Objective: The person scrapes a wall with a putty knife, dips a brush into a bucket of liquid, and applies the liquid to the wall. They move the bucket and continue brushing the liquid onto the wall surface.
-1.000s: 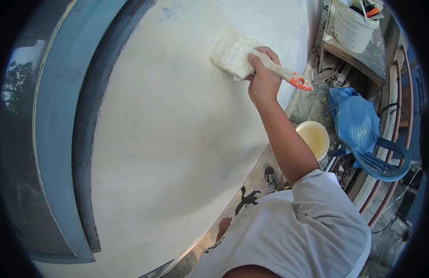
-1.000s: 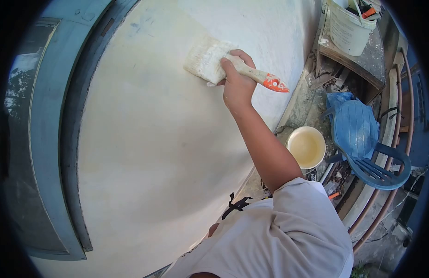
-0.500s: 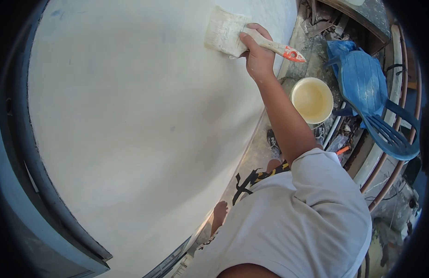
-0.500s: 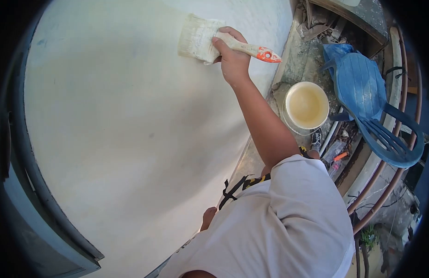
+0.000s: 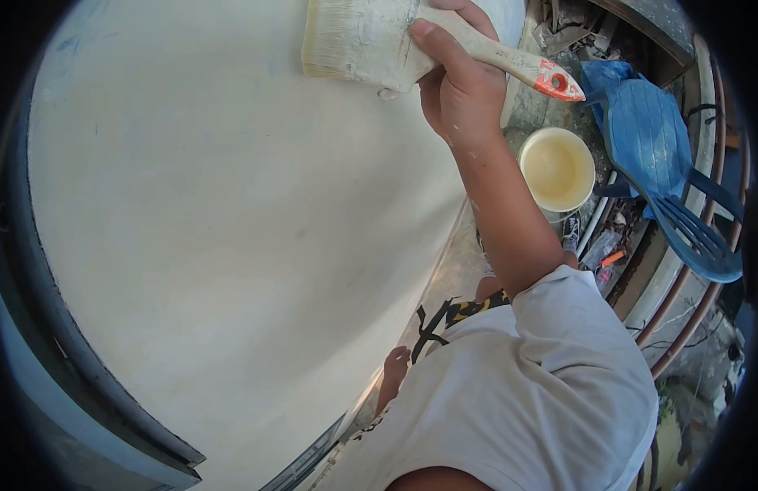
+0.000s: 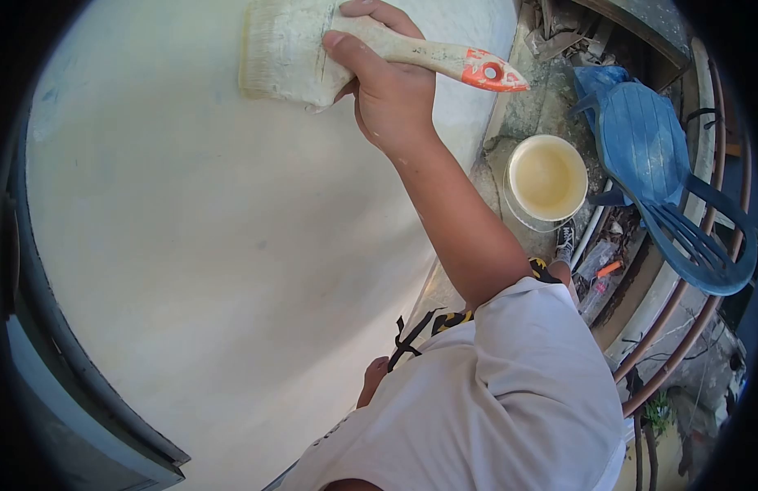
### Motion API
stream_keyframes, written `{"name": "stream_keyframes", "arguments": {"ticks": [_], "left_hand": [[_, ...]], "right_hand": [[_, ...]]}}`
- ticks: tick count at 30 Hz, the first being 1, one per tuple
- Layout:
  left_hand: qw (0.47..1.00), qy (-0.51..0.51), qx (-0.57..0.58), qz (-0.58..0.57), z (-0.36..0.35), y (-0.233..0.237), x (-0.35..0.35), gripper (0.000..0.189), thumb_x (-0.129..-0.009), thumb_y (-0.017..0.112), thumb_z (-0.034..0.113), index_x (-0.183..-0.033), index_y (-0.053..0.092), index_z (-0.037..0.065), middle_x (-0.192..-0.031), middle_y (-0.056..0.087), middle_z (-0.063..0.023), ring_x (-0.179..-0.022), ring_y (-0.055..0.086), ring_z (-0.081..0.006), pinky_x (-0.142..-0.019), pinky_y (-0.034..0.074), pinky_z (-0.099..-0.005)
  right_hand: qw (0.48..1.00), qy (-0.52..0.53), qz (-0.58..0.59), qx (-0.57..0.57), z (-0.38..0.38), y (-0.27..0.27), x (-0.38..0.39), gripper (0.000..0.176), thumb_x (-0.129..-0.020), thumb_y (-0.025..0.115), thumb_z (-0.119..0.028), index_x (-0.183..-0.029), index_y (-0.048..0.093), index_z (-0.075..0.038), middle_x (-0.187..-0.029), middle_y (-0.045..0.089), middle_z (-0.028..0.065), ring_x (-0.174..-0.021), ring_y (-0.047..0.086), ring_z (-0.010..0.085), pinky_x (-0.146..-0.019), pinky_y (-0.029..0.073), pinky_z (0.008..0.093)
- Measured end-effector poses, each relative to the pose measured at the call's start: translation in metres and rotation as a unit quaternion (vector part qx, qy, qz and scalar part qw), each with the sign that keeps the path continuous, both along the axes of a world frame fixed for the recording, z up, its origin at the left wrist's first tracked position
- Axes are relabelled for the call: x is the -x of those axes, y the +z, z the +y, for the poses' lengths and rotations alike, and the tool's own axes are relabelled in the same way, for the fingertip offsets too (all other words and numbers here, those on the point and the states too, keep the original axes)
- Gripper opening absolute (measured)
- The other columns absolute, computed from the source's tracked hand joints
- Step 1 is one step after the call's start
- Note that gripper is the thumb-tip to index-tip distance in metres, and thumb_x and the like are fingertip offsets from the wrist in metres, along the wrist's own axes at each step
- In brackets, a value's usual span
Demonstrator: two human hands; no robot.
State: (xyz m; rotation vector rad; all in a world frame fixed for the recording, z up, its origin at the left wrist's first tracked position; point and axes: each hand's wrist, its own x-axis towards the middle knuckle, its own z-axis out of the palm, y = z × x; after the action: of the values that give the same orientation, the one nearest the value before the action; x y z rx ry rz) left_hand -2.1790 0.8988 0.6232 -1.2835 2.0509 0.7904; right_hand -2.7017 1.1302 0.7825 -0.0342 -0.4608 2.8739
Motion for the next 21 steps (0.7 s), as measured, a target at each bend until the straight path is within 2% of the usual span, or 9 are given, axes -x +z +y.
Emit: {"name": "stream_keyframes", "arguments": {"ticks": [2, 5, 8, 11, 13, 14, 16, 18, 21], "left_hand": [[0.997, 0.057, -0.022, 0.041, -0.007, -0.003, -0.005, 0.032, -0.084, 0.061, 0.024, -0.108, 0.062, 0.004, -0.094, 0.067, -0.0092, -0.077, 0.063, -0.0152, -0.061, 0.048, -0.0267], [0.992, 0.099, -0.039, 0.065, -0.018, -0.013, -0.023, 0.032, -0.084, 0.061, 0.023, -0.109, 0.061, 0.004, -0.094, 0.067, -0.0091, -0.077, 0.063, -0.0148, -0.06, 0.049, -0.0266], [0.999, 0.023, -0.006, 0.034, -0.003, 0.008, -0.003, 0.032, -0.083, 0.061, 0.023, -0.109, 0.061, 0.003, -0.093, 0.066, -0.0088, -0.076, 0.063, -0.0149, -0.062, 0.049, -0.0272], [0.999, -0.044, -0.002, 0.026, -0.01, -0.002, -0.017, 0.032, -0.084, 0.061, 0.024, -0.109, 0.061, 0.003, -0.092, 0.066, -0.0081, -0.077, 0.062, -0.0142, -0.063, 0.049, -0.0275], [0.999, -0.025, -0.005, 0.023, -0.006, 0.003, -0.01, 0.033, -0.084, 0.062, 0.025, -0.108, 0.061, 0.004, -0.091, 0.066, -0.0072, -0.077, 0.062, -0.0135, -0.064, 0.049, -0.0274], [1.0, -0.013, -0.006, 0.019, -0.005, 0.005, -0.007, 0.033, -0.083, 0.062, 0.025, -0.109, 0.061, 0.004, -0.091, 0.065, -0.0071, -0.077, 0.062, -0.0134, -0.064, 0.049, -0.0272], [1.0, 0.0, -0.002, 0.015, -0.008, 0.002, -0.01, 0.034, -0.083, 0.062, 0.026, -0.109, 0.061, 0.005, -0.092, 0.065, -0.0071, -0.077, 0.061, -0.0133, -0.063, 0.048, -0.027], [0.994, 0.097, -0.02, 0.039, -0.01, -0.004, -0.014, 0.034, -0.083, 0.063, 0.026, -0.109, 0.061, 0.005, -0.09, 0.065, -0.0065, -0.076, 0.061, -0.0133, -0.063, 0.048, -0.0267], [0.993, 0.109, -0.026, 0.038, -0.01, -0.004, -0.015, 0.035, -0.083, 0.063, 0.026, -0.11, 0.061, 0.004, -0.093, 0.066, -0.0082, -0.078, 0.062, -0.0153, -0.065, 0.049, -0.027]], "right_hand": [[0.995, 0.01, 0.001, -0.101, -0.012, -0.03, 0.006, 0.027, -0.079, 0.065, -0.006, -0.105, 0.055, -0.006, -0.087, 0.057, 0.0053, -0.072, 0.059, 0.0122, -0.049, 0.052, 0.0267], [0.98, 0.036, -0.135, -0.139, -0.015, -0.123, 0.0, 0.027, -0.08, 0.062, -0.004, -0.106, 0.055, -0.004, -0.09, 0.059, 0.0075, -0.075, 0.061, 0.0142, -0.047, 0.054, 0.0283], [0.961, 0.043, -0.202, -0.186, 0.006, -0.179, -0.013, 0.029, -0.08, 0.061, -0.004, -0.107, 0.053, -0.003, -0.095, 0.058, 0.0088, -0.078, 0.061, 0.0165, -0.049, 0.055, 0.0306], [0.963, 0.035, -0.216, -0.156, 0.013, -0.154, -0.004, 0.031, -0.079, 0.061, -0.002, -0.109, 0.052, -0.004, -0.098, 0.056, 0.0092, -0.081, 0.061, 0.0184, -0.05, 0.057, 0.0324], [0.993, 0.004, -0.102, -0.055, 0.014, -0.105, 0.01, 0.03, -0.08, 0.061, -0.001, -0.109, 0.052, -0.004, -0.097, 0.056, 0.0086, -0.08, 0.061, 0.0179, -0.05, 0.056, 0.0318], [0.993, 0.004, -0.103, -0.052, 0.01, -0.086, 0.015, 0.03, -0.08, 0.061, -0.001, -0.109, 0.052, -0.004, -0.097, 0.056, 0.0086, -0.08, 0.061, 0.0179, -0.05, 0.056, 0.0318], [1.0, -0.005, -0.018, 0.005, 0.002, -0.06, 0.023, 0.029, -0.081, 0.06, -0.001, -0.109, 0.052, -0.004, -0.095, 0.056, 0.0081, -0.079, 0.06, 0.017, -0.049, 0.056, 0.0318], [0.998, 0.012, -0.052, -0.035, -0.008, -0.086, 0.025, 0.029, -0.081, 0.06, -0.001, -0.109, 0.052, -0.004, -0.095, 0.056, 0.008, -0.079, 0.06, 0.0171, -0.05, 0.056, 0.0317], [0.973, 0.027, -0.179, -0.146, -0.009, -0.163, 0.006, 0.028, -0.081, 0.062, -0.004, -0.108, 0.054, -0.004, -0.095, 0.057, 0.0078, -0.078, 0.06, 0.0161, -0.05, 0.055, 0.0308]]}}
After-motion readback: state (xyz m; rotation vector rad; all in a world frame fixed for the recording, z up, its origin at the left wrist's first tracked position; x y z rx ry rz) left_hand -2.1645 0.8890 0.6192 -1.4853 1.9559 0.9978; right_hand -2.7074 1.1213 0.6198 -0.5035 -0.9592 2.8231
